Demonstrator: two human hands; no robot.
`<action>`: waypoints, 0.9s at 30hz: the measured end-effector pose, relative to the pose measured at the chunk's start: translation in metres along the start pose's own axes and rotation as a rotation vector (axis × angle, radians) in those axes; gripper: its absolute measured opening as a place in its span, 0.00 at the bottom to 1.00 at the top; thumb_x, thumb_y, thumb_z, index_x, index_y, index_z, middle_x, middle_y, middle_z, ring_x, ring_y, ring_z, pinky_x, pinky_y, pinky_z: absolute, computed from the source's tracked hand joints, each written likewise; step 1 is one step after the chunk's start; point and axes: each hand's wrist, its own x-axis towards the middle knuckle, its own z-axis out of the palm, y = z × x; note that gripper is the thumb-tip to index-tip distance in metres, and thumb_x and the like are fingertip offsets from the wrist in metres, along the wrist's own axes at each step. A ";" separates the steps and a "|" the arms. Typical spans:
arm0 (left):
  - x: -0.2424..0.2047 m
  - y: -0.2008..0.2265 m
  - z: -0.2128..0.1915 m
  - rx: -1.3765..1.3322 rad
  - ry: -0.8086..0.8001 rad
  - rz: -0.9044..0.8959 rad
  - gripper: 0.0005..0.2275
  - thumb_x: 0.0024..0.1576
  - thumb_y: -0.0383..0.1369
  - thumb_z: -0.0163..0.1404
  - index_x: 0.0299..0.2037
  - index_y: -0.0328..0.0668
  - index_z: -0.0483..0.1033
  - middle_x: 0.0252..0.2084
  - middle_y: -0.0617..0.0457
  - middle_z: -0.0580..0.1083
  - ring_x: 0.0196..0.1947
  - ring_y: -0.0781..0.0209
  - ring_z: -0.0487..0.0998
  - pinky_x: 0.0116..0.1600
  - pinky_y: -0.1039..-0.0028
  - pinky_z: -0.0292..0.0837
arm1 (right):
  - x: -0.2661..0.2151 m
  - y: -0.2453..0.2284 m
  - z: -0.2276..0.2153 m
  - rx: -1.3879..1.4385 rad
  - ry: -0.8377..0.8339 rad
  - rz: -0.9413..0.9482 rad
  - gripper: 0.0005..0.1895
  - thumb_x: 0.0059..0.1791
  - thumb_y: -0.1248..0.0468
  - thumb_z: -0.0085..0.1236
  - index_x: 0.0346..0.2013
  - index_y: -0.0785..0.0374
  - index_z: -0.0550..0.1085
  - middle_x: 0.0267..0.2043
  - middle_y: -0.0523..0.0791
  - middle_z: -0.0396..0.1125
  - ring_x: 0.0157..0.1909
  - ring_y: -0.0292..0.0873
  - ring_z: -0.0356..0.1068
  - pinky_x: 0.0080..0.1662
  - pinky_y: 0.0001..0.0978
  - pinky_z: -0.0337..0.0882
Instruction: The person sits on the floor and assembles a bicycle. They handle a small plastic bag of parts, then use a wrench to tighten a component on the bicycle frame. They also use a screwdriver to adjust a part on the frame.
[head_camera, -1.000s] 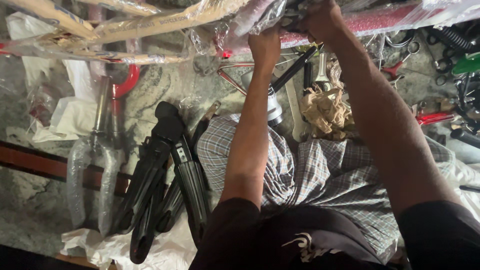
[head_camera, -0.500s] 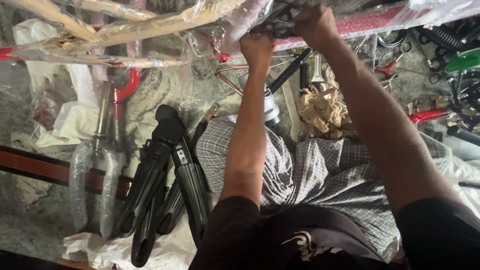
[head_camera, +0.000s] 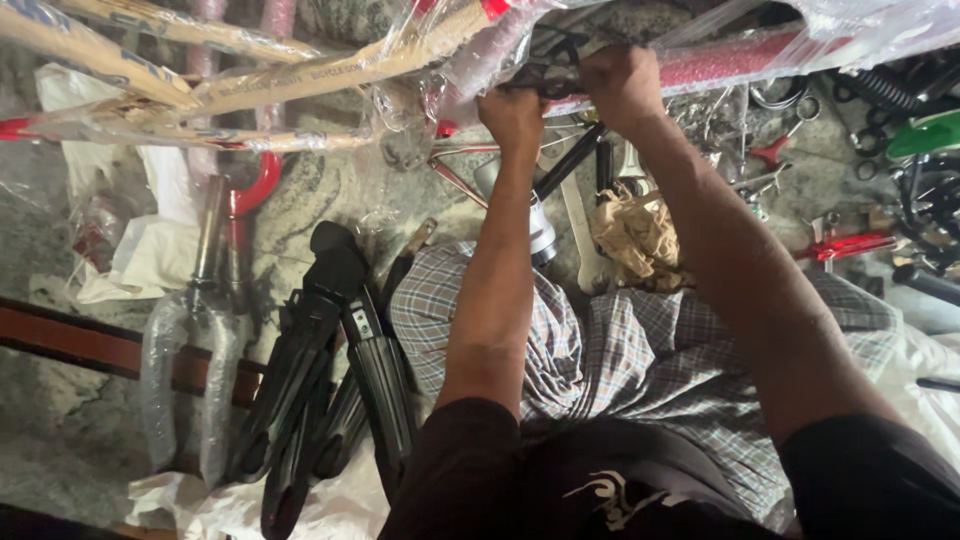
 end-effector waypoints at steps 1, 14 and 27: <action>-0.001 -0.004 -0.001 0.031 0.039 0.023 0.05 0.49 0.22 0.56 0.29 0.24 0.75 0.24 0.46 0.76 0.19 0.63 0.74 0.23 0.70 0.69 | -0.003 0.001 0.002 0.017 0.017 -0.010 0.04 0.48 0.67 0.60 0.33 0.62 0.81 0.30 0.50 0.73 0.31 0.53 0.75 0.36 0.42 0.74; 0.000 -0.024 -0.001 0.307 0.095 0.135 0.06 0.44 0.24 0.49 0.26 0.23 0.74 0.26 0.40 0.77 0.26 0.52 0.76 0.38 0.61 0.72 | 0.000 -0.022 0.005 -0.239 0.035 0.084 0.06 0.45 0.68 0.63 0.36 0.62 0.79 0.41 0.53 0.72 0.39 0.60 0.74 0.39 0.50 0.74; -0.020 0.028 0.003 0.304 0.039 0.118 0.08 0.48 0.31 0.54 0.27 0.31 0.83 0.18 0.49 0.78 0.19 0.63 0.77 0.30 0.68 0.71 | -0.007 -0.030 -0.008 -0.248 -0.230 -0.097 0.08 0.50 0.71 0.55 0.42 0.67 0.78 0.47 0.56 0.67 0.46 0.61 0.71 0.47 0.51 0.74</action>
